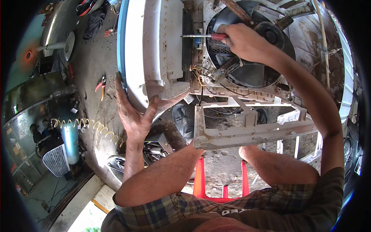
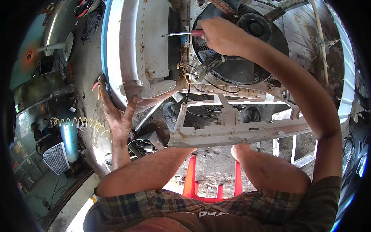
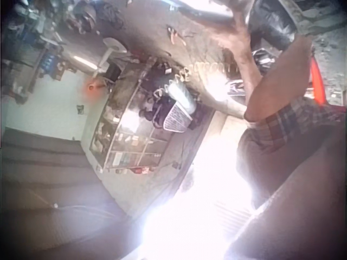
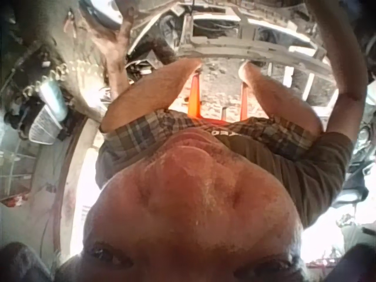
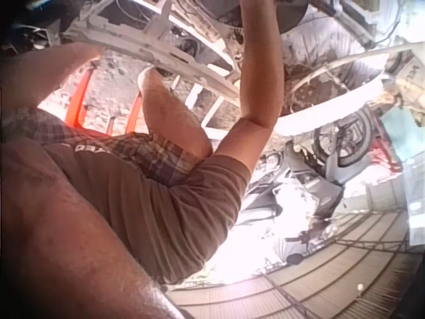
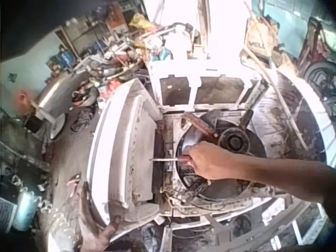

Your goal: The person disassembles an air cooler by removing the outer plastic frames by hand, then loosening screws and disconnecting internal components using a screwdriver and by hand.

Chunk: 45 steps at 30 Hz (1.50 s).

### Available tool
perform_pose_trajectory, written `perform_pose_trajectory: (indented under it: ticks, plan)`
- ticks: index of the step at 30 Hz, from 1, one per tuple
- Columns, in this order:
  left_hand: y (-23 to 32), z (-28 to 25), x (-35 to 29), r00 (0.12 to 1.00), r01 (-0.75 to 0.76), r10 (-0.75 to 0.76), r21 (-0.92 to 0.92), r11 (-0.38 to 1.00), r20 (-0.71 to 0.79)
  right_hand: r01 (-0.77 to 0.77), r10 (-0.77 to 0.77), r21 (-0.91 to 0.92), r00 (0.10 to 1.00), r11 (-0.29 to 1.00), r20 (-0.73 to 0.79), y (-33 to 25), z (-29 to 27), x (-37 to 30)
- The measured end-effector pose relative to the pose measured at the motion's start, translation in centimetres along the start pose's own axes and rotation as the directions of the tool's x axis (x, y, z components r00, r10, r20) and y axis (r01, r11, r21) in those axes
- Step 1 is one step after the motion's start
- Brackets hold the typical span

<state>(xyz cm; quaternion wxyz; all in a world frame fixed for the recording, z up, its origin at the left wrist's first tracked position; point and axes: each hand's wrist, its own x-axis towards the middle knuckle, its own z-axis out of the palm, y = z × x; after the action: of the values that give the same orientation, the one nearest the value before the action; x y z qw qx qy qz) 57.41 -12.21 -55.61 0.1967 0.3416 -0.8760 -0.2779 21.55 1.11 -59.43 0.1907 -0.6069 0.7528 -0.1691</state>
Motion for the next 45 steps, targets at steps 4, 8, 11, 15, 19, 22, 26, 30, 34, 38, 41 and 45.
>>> perform_pose_trajectory:
  ticks: [4,8,11,15,19,22,26,30,34,38,41,45]
  plan:
    - [-0.3,-0.2,-0.2,0.999,0.045,-0.045,0.017,0.999,0.014,-0.064,0.07,-0.125,0.996,0.99,0.05,0.7,3.8,3.1]
    - [-0.6,-0.3,-0.2,1.0,-0.01,0.01,0.047,0.999,-0.005,-0.142,0.155,-0.149,0.985,0.979,0.076,0.8,5.7,4.1]
    - [-1.0,-0.3,-0.4,1.0,-0.015,0.015,0.049,0.999,-0.013,-0.135,0.165,-0.192,0.974,0.972,0.154,1.5,5.6,4.4]
    - [-0.8,-0.4,-0.3,0.999,-0.021,0.022,0.042,0.999,-0.025,-0.225,0.251,-0.177,0.959,0.958,0.136,2.0,5.8,5.3]
    - [-1.2,0.1,-0.5,0.999,-0.016,0.017,0.039,0.999,-0.029,-0.197,0.222,-0.187,0.967,0.962,0.125,3.2,6.2,5.2]
    - [-1.0,0.2,-0.5,0.999,-0.016,0.018,0.04,0.999,-0.045,-0.172,0.203,-0.192,0.967,0.966,0.154,3.5,6.4,5.1]
    - [-1.0,0.0,-0.4,0.999,-0.022,0.023,0.04,0.999,-0.035,-0.21,0.233,-0.143,0.958,0.967,0.167,3.4,6.3,5.4]
    - [-1.2,-0.3,-0.4,0.999,-0.03,0.033,0.064,0.997,-0.032,-0.201,0.226,-0.138,0.955,0.97,0.193,2.7,5.8,5.5]
    - [-0.9,0.1,-0.4,1.0,-0.015,0.017,0.052,0.999,-0.022,-0.182,0.205,-0.134,0.961,0.974,0.184,3.6,6.4,5.0]
    - [-0.9,0.0,-0.4,1.0,-0.02,0.021,0.052,0.998,-0.016,-0.175,0.193,-0.122,0.969,0.977,0.154,3.7,6.4,4.9]
    - [-0.6,-0.2,-0.4,1.0,-0.012,0.013,0.062,0.998,-0.015,-0.183,0.2,-0.114,0.966,0.977,0.167,3.6,6.5,5.1]
    - [-0.7,-0.1,-0.3,0.999,-0.038,0.04,0.078,0.996,-0.026,-0.159,0.177,-0.12,0.972,0.98,0.153,4.2,6.8,5.0]
